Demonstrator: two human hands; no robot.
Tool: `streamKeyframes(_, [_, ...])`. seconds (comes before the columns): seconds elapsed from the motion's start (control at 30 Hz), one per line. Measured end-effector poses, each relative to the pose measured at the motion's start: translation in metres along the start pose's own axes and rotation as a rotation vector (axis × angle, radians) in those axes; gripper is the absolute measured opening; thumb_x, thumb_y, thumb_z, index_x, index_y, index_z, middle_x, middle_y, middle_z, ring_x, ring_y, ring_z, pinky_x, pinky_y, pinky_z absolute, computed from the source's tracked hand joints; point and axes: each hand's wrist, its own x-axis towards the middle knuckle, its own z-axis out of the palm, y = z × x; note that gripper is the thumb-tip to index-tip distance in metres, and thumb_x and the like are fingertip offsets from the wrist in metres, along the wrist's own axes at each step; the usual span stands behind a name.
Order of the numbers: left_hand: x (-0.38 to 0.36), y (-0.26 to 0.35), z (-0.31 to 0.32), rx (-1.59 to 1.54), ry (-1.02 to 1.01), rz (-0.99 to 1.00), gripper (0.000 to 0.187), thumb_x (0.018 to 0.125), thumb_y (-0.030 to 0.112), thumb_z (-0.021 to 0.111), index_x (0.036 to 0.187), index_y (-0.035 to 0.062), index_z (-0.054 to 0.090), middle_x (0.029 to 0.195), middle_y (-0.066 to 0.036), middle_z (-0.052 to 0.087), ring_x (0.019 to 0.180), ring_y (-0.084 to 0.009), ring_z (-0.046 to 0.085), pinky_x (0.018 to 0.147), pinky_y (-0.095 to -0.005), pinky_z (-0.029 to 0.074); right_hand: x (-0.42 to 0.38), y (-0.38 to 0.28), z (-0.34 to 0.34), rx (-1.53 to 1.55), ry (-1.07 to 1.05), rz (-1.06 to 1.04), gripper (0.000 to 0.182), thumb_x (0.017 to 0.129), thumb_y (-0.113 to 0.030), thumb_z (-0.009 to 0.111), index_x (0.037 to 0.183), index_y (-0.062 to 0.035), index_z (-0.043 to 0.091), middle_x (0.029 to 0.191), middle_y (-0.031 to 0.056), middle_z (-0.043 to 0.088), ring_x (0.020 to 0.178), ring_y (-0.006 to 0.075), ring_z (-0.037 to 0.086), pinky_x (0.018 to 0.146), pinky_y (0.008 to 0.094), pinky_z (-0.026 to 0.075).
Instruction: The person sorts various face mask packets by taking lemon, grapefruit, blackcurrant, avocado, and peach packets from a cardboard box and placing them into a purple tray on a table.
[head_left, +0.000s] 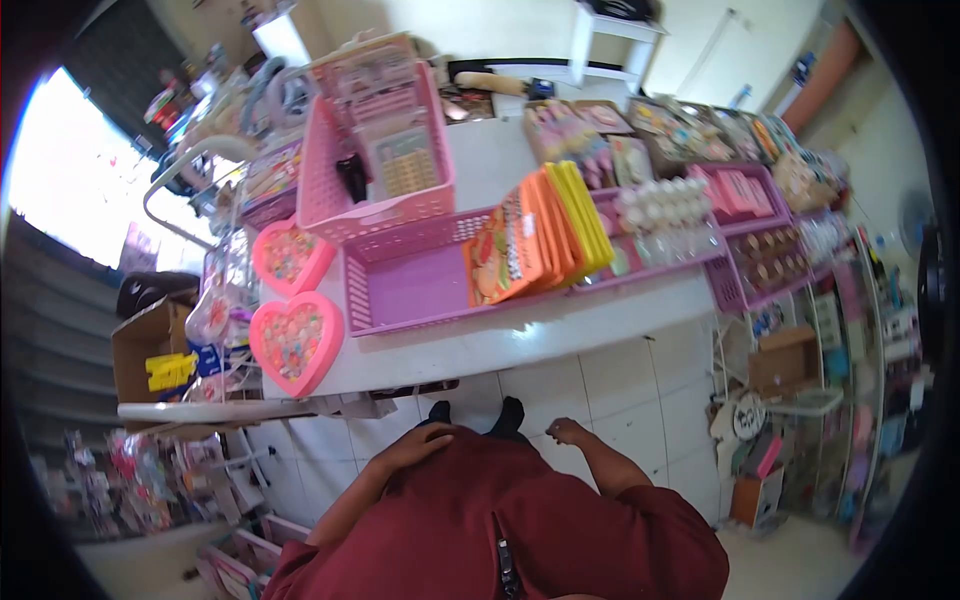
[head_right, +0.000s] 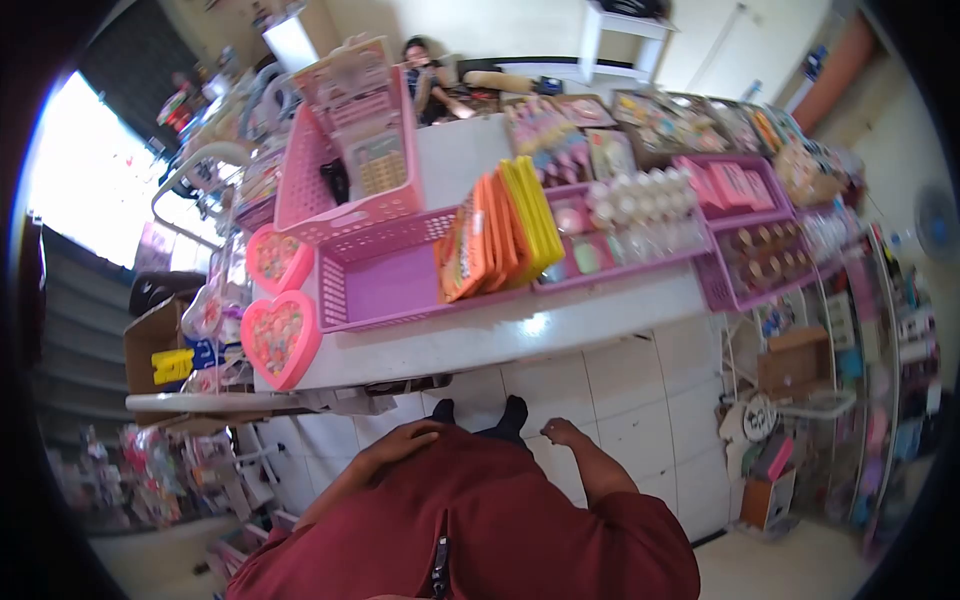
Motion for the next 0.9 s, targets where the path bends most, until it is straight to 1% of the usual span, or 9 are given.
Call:
streamKeyframes(0.23, [-0.189,-0.305,0.073,-0.366,0.782,-1.041,0.040,0.093,0.038,0.063,0.095,-0.0011,0.073,0.096,-0.022,0.075,0.092,-0.0389,0.072,0.089,-0.0464,0.055,0.033,0.016,-0.004,-0.345,-0.354,0.306,0.039,0.104,-0.035,0.056,0.129,-0.0068,0.065,0.122,0.0130,0.071,0.097,0.0265,0.074,0.073,0.0423,0.061])
streamKeyframes(0.37, [-0.237,-0.365,0.138,-0.457,0.637,-1.023,0.051,0.097,0.037,0.063,0.121,-0.0071,0.064,0.113,-0.021,0.069,0.090,-0.0255,0.068,0.074,-0.0386,0.058,0.034,-0.070,0.001,-0.444,-0.319,0.273,0.034,0.103,-0.032,0.059,0.124,-0.0066,0.067,0.120,0.0125,0.072,0.096,0.0256,0.074,0.073,0.0412,0.060])
streamKeyframes(0.43, [-0.219,-0.388,0.180,-0.677,1.044,-0.869,0.043,0.090,0.041,0.066,0.087,-0.0008,0.073,0.083,-0.016,0.074,0.080,-0.0363,0.072,0.080,-0.0482,0.056,0.034,-0.115,0.012,-0.329,-0.307,0.121,0.032,0.102,-0.030,0.060,0.121,-0.0051,0.067,0.117,0.0137,0.072,0.096,0.0258,0.074,0.073,0.0404,0.059])
streamKeyframes(0.5, [-0.180,-0.436,0.210,0.368,0.615,-0.382,0.047,0.096,0.043,0.060,0.108,-0.0009,0.071,0.099,-0.016,0.075,0.095,-0.0350,0.072,0.093,-0.0453,0.053,0.042,-0.161,0.031,-0.435,-0.329,0.074,0.032,0.100,-0.029,0.062,0.121,-0.0045,0.067,0.113,0.0156,0.072,0.095,0.0268,0.073,0.073,0.0400,0.059])
streamKeyframes(0.6, [-0.246,-0.422,0.218,0.206,0.760,-0.369,0.048,0.096,0.044,0.060,0.110,-0.0010,0.071,0.101,-0.016,0.074,0.096,-0.0347,0.071,0.093,-0.0450,0.053,0.080,-0.220,0.087,-0.559,-0.306,0.051,0.033,0.091,-0.032,0.070,0.111,-0.0046,0.071,0.099,0.0146,0.074,0.077,0.0268,0.074,0.061,0.0410,0.056])
streamKeyframes(0.67, [-0.271,-0.412,0.236,0.058,0.846,-0.329,0.049,0.096,0.044,0.060,0.111,-0.0012,0.070,0.103,-0.017,0.074,0.097,-0.0344,0.071,0.093,-0.0447,0.053,0.140,-0.237,0.129,-1.676,-0.856,-0.830,0.029,0.090,-0.027,0.066,0.107,-0.0042,0.071,0.105,0.0209,0.074,0.080,0.0366,0.073,0.066,0.0455,0.059])
streamKeyframes(0.73, [-0.298,-0.401,0.249,-0.075,0.905,-0.290,0.050,0.096,0.045,0.059,0.113,-0.0014,0.069,0.105,-0.017,0.073,0.099,-0.0340,0.070,0.094,-0.0444,0.053,0.153,-0.269,0.189,-1.867,-0.867,-0.861,0.028,0.090,-0.028,0.061,0.102,-0.0036,0.069,0.110,0.0242,0.071,0.090,0.0437,0.071,0.079,0.0498,0.058])
streamKeyframes(0.8, [-0.334,-0.402,0.245,-0.179,0.953,-0.258,0.051,0.097,0.045,0.059,0.115,-0.0015,0.069,0.107,-0.018,0.073,0.100,-0.0337,0.070,0.094,-0.0441,0.053,0.124,-0.308,0.252,-1.035,-0.110,-0.496,0.035,0.093,-0.029,0.058,0.107,0.0004,0.070,0.105,0.0247,0.072,0.102,0.0434,0.068,0.087,0.0498,0.054])
streamKeyframes(0.9, [-0.378,-0.418,0.229,-0.312,1.010,-0.206,0.053,0.097,0.046,0.059,0.118,-0.0017,0.067,0.110,-0.019,0.072,0.102,-0.0332,0.069,0.095,-0.0436,0.052,0.128,-0.371,0.319,-1.045,-0.205,-0.566,0.044,0.094,-0.037,0.056,0.117,-0.0003,0.068,0.109,0.0260,0.071,0.101,0.0450,0.068,0.090,0.0503,0.054])
